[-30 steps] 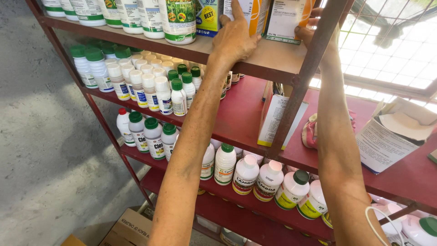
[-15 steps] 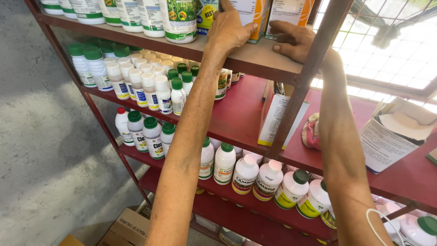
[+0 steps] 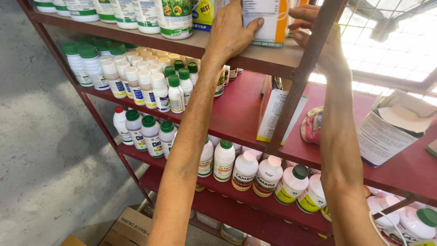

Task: The recorder is organizing various agricultural chemicals, including bottles and boxes, on shelves.

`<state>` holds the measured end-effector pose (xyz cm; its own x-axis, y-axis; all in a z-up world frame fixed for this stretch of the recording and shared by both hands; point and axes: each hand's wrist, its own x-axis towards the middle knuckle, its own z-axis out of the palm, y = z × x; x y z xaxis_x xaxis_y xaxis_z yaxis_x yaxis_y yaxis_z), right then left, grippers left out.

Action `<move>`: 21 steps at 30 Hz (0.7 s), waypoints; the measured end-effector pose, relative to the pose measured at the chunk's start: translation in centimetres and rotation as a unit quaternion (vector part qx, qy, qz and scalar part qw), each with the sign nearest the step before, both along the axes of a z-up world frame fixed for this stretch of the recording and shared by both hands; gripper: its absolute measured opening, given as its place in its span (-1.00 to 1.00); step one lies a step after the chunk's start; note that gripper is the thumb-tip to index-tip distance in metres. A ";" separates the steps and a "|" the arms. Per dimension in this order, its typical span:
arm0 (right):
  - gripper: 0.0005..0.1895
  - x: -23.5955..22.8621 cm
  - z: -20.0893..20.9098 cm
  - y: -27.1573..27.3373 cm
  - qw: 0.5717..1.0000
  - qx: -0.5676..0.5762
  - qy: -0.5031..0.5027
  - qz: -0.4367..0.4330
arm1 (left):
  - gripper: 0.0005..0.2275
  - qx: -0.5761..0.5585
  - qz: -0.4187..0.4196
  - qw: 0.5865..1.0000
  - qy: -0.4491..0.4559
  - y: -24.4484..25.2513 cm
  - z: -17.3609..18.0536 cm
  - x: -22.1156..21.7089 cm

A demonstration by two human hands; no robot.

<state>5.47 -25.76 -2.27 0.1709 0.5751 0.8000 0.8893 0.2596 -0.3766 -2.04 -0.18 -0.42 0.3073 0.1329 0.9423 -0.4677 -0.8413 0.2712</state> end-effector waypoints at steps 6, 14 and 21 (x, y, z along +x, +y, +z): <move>-0.62 2.1 -3.0 -1.6 0.987 0.086 0.104 -0.088 | -0.66 0.085 -0.038 0.991 0.091 -2.0 -0.1 3.8; -0.63 3.4 -6.9 -1.0 0.972 0.162 0.157 -0.067 | -0.70 0.110 -0.009 0.992 0.063 -4.6 -0.9 5.1; -0.68 -8.6 -8.9 -3.2 0.923 0.240 0.003 -0.300 | -0.73 0.076 0.070 0.995 -0.001 -4.8 -1.4 3.9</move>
<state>-3.14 -28.99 -11.15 0.3497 -0.0447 0.9358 0.9251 -0.1415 -0.3525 1.91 -4.99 -1.82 0.2935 0.0297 0.9555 -0.3430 -0.9297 0.1343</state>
